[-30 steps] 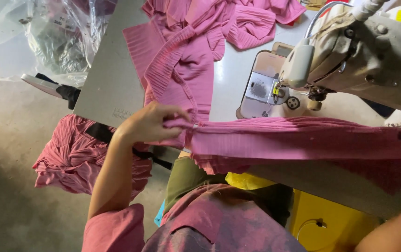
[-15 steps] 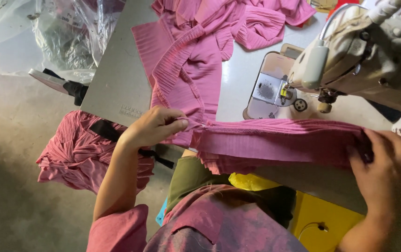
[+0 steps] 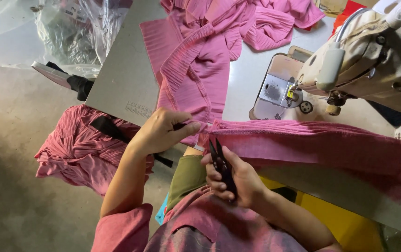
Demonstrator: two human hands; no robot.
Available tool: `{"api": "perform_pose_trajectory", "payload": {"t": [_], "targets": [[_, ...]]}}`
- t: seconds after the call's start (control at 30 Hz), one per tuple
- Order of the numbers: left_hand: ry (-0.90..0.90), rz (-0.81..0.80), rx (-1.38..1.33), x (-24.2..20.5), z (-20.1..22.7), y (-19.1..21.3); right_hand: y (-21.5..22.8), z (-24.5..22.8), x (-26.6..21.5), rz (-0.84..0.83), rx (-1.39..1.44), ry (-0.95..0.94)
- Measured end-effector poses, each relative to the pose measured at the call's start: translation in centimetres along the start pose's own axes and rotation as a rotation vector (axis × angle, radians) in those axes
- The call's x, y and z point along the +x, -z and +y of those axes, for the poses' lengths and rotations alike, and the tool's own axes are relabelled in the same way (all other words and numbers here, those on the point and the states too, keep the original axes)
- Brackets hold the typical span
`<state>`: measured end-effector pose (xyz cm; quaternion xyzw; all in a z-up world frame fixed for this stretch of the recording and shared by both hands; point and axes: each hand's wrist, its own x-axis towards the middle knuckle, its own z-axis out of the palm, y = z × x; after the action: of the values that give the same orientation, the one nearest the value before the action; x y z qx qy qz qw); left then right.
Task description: The person uses scissors to trim excess threads and edges from a long piece of pink fabric. They repeatedly pull the fabric taut and snip small sections along the edge. The work is performed at a sewing station with a sewing machine visible in the background.
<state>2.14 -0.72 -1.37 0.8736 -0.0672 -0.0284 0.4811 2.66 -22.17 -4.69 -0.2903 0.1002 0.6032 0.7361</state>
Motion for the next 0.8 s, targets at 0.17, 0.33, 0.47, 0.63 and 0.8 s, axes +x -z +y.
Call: {"api": "perform_pose_trajectory", "payload": {"t": [0.17,0.33,0.47,0.63,0.8], "targets": [[-0.067,0.011,-0.128,0.0,0.0,0.1,0.0,0.5,1.4,0.099,0.026,0.059],[-0.111,0.006,-0.149,-0.1,-0.5,-0.1,-0.4,0.4,1.5,0.140,0.023,0.111],[-0.097,0.017,-0.147,-0.2,0.0,-0.3,-0.9,0.2,1.8,0.171,0.032,0.130],[-0.111,0.010,-0.143,-0.3,0.7,0.0,-0.9,0.3,1.8,0.157,-0.003,0.181],[-0.155,0.020,-0.143,-0.3,1.0,-0.3,-0.6,0.0,1.8,0.139,-0.003,0.206]]}}
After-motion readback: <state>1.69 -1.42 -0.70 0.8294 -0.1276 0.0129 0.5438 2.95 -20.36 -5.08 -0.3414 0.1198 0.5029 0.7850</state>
